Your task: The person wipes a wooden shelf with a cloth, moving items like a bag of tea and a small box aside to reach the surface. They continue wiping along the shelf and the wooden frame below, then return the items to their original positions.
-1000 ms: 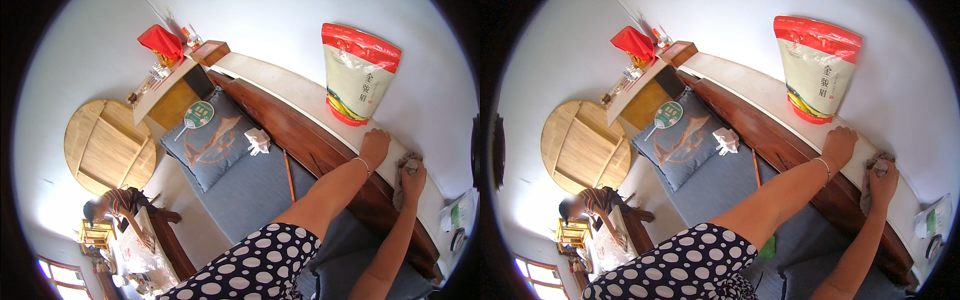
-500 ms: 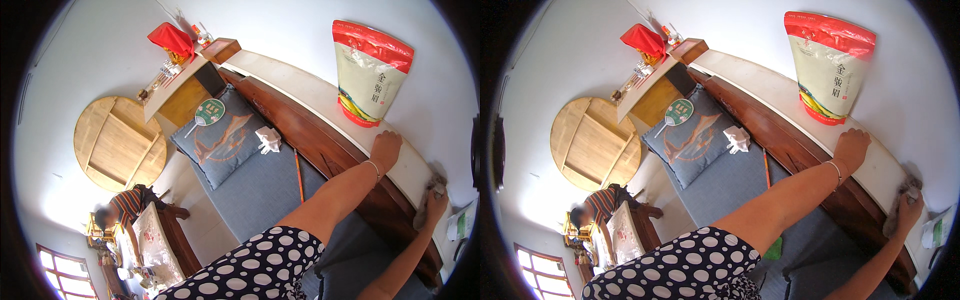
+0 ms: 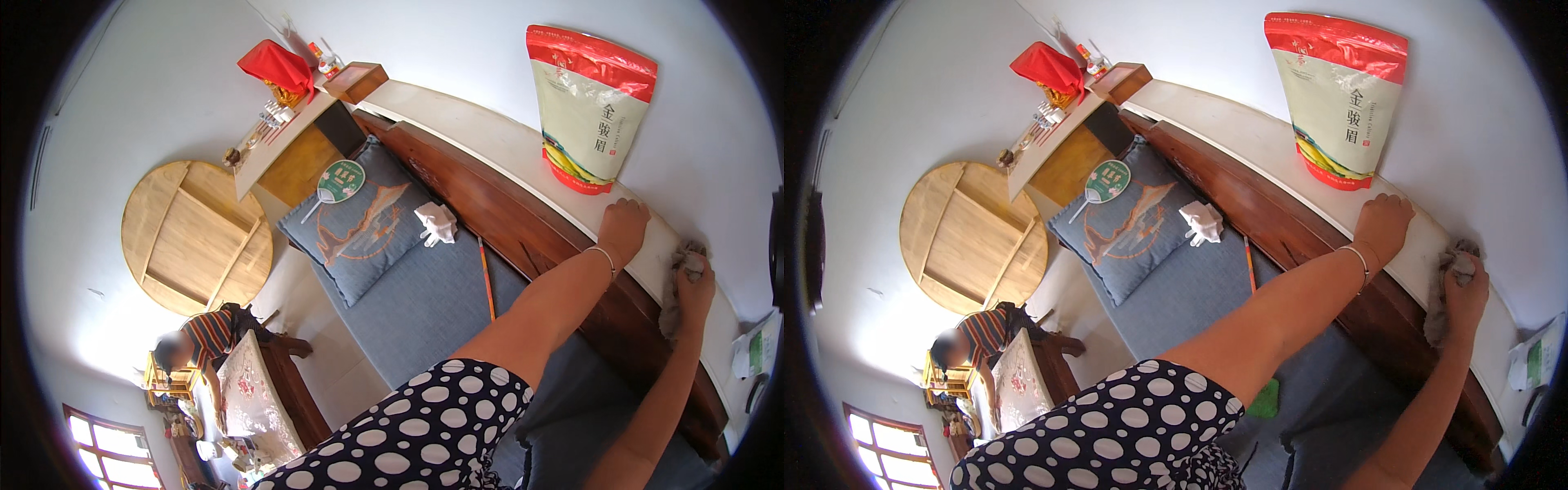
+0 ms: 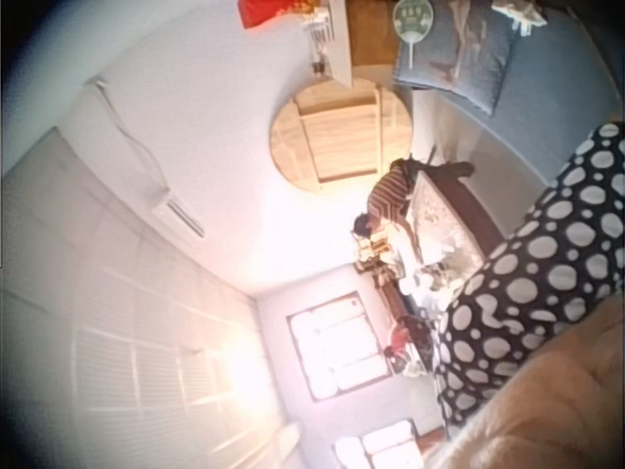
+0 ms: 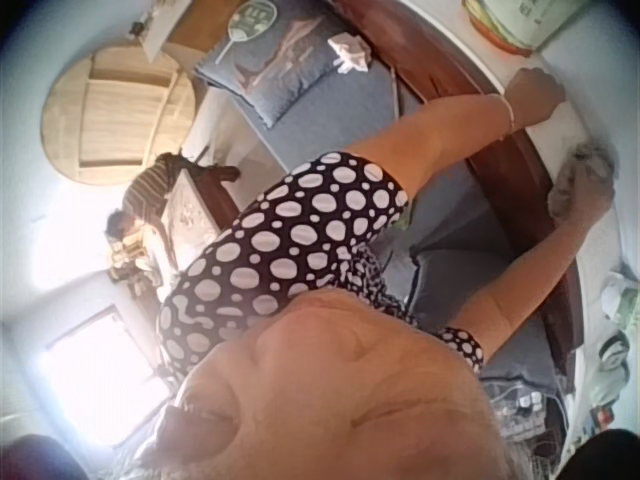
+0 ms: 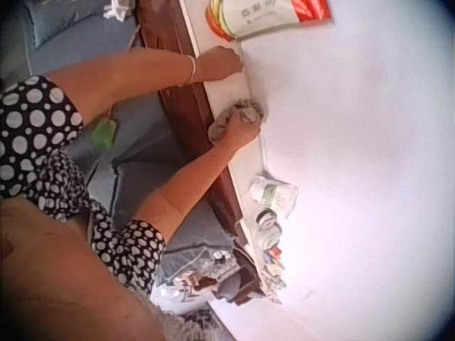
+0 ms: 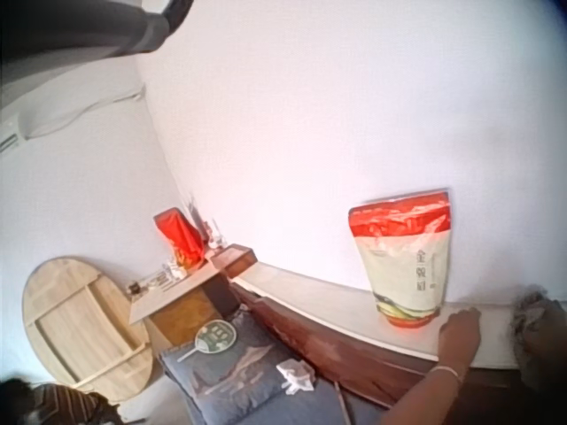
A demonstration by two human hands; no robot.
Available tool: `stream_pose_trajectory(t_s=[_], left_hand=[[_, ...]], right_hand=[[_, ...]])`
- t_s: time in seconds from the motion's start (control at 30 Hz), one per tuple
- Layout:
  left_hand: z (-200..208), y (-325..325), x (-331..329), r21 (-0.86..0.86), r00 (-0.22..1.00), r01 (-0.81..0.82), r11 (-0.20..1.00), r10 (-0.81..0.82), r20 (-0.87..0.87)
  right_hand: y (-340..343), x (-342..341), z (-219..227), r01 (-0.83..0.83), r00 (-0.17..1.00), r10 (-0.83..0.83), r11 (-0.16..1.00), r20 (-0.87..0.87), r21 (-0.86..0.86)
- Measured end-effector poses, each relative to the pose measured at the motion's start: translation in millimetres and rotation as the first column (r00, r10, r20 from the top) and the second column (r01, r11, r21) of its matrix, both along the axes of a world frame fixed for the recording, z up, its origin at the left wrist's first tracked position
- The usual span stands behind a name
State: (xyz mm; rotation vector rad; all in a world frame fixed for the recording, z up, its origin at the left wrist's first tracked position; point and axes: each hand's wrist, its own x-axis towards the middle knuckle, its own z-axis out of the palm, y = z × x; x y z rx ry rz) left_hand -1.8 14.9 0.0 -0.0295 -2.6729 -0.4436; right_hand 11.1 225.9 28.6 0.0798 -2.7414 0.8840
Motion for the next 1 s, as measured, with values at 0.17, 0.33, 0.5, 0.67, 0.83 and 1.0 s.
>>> stream_pose_trajectory(t_s=[0.17,0.33,0.5,0.67,0.83,1.0], left_hand=[[6.1,-0.3,3.3,0.034,0.999,-0.004,0.999,0.003,0.037],[2.1,4.1,-1.3,0.06,1.0,-0.011,0.998,0.01,0.016],[5.9,8.0,2.9,0.045,0.999,0.009,0.999,-0.011,0.044],[5.1,3.8,4.6,0.072,0.999,0.028,0.997,-0.03,0.024],[5.7,8.3,-0.4,0.064,0.999,0.046,0.997,-0.047,0.016],[-0.9,-4.2,4.2,0.087,1.0,0.023,0.996,-0.025,0.02]], right_hand=[[65.3,0.2,-21.8,0.048,0.999,-0.048,0.999,0.013,0.012],[117.4,23.8,-15.1,0.175,0.979,-0.175,0.985,0.105,0.007],[94.0,4.2,-40.1,0.071,0.996,-0.075,0.995,-0.058,-0.074],[6.9,-36.1,-44.2,0.045,0.996,-0.044,0.999,-0.079,0.019],[5.2,-36.7,-37.6,0.043,0.994,-0.04,0.999,-0.103,0.029],[45.4,2.5,-20.8,0.096,0.994,-0.095,0.995,0.048,-0.015]])
